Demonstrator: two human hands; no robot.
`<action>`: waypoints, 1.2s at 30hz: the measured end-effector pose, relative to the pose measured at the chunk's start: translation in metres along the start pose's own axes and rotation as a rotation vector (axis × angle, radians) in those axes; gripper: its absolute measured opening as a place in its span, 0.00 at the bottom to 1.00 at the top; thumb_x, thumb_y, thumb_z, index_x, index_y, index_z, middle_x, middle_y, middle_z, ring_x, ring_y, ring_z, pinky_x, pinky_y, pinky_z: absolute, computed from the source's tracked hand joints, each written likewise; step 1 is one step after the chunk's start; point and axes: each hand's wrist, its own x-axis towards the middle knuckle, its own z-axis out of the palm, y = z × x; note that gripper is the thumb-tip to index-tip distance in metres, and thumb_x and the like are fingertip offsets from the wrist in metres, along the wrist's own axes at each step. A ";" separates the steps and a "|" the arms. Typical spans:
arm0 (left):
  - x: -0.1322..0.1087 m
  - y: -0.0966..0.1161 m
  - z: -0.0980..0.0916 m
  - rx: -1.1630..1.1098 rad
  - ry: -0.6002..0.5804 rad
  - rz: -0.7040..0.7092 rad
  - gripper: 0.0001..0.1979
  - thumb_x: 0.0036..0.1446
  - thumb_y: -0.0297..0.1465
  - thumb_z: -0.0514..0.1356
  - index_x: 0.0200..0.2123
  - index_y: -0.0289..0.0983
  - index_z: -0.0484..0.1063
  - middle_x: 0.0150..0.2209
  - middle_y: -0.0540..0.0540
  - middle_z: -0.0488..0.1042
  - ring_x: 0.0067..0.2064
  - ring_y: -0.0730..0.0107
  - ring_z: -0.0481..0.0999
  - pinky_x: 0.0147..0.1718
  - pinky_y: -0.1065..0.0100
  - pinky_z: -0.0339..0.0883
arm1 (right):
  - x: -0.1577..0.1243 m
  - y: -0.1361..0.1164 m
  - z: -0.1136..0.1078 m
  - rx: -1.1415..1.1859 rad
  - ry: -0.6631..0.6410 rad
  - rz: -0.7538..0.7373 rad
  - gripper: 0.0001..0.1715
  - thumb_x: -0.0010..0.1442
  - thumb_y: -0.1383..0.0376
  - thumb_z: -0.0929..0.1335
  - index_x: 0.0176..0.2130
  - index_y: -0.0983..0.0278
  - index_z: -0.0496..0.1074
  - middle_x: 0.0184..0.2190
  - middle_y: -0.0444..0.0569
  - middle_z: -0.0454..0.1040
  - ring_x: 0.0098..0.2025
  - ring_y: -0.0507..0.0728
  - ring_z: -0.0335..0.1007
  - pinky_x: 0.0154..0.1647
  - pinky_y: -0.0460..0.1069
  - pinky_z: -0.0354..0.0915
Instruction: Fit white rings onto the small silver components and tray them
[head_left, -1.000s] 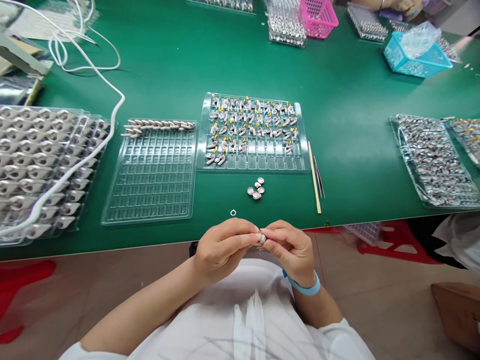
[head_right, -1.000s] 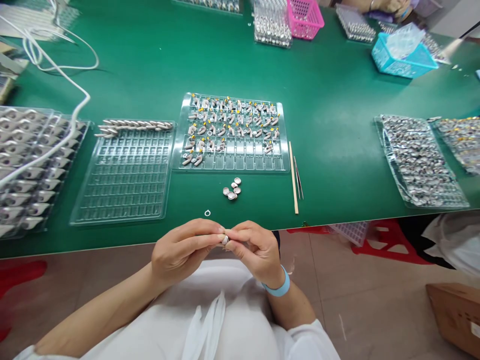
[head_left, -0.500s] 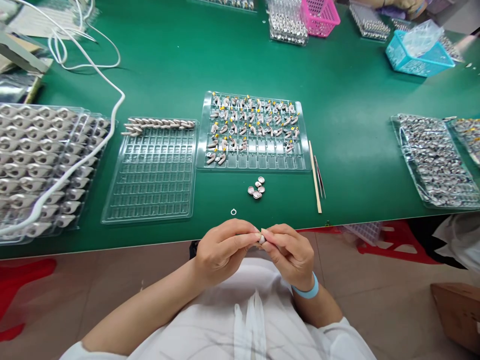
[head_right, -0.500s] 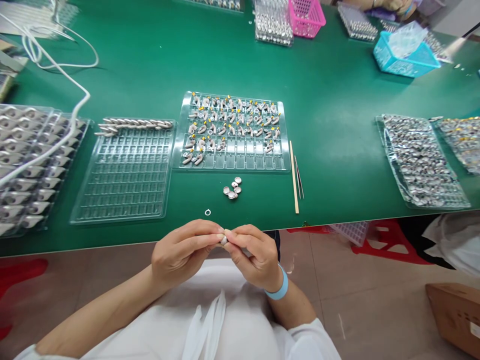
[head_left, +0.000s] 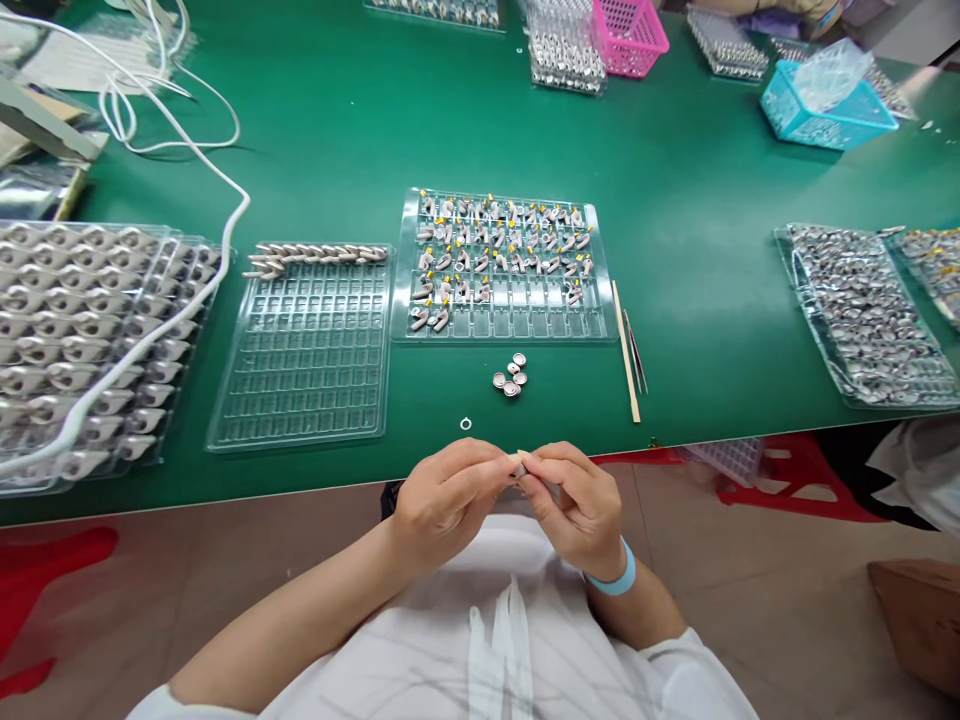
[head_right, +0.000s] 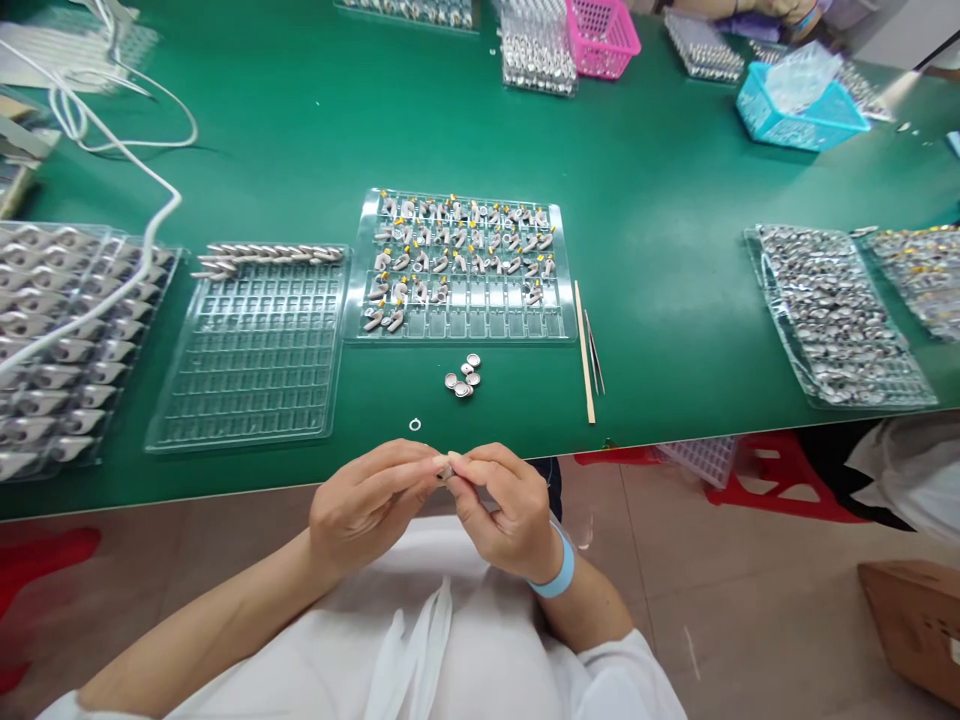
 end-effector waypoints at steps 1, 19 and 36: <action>0.000 0.000 0.000 0.000 -0.002 -0.006 0.17 0.59 0.18 0.59 0.50 0.37 0.72 0.36 0.44 0.79 0.37 0.70 0.79 0.35 0.70 0.76 | 0.000 0.000 0.000 -0.011 0.000 -0.011 0.18 0.59 0.75 0.68 0.47 0.60 0.75 0.38 0.52 0.78 0.37 0.56 0.76 0.34 0.51 0.76; 0.002 -0.002 0.008 0.013 0.049 0.014 0.14 0.60 0.19 0.57 0.48 0.36 0.72 0.35 0.44 0.77 0.35 0.71 0.77 0.34 0.70 0.75 | 0.011 -0.007 -0.003 -0.040 -0.116 0.141 0.12 0.61 0.66 0.69 0.46 0.61 0.72 0.35 0.48 0.76 0.33 0.53 0.72 0.35 0.49 0.73; 0.006 0.000 -0.004 -0.149 -0.162 -0.099 0.21 0.61 0.18 0.56 0.55 0.39 0.72 0.41 0.42 0.78 0.40 0.72 0.79 0.37 0.73 0.75 | 0.014 0.002 -0.017 -0.195 -0.265 -0.080 0.15 0.65 0.71 0.64 0.51 0.63 0.69 0.32 0.50 0.72 0.32 0.54 0.67 0.31 0.50 0.67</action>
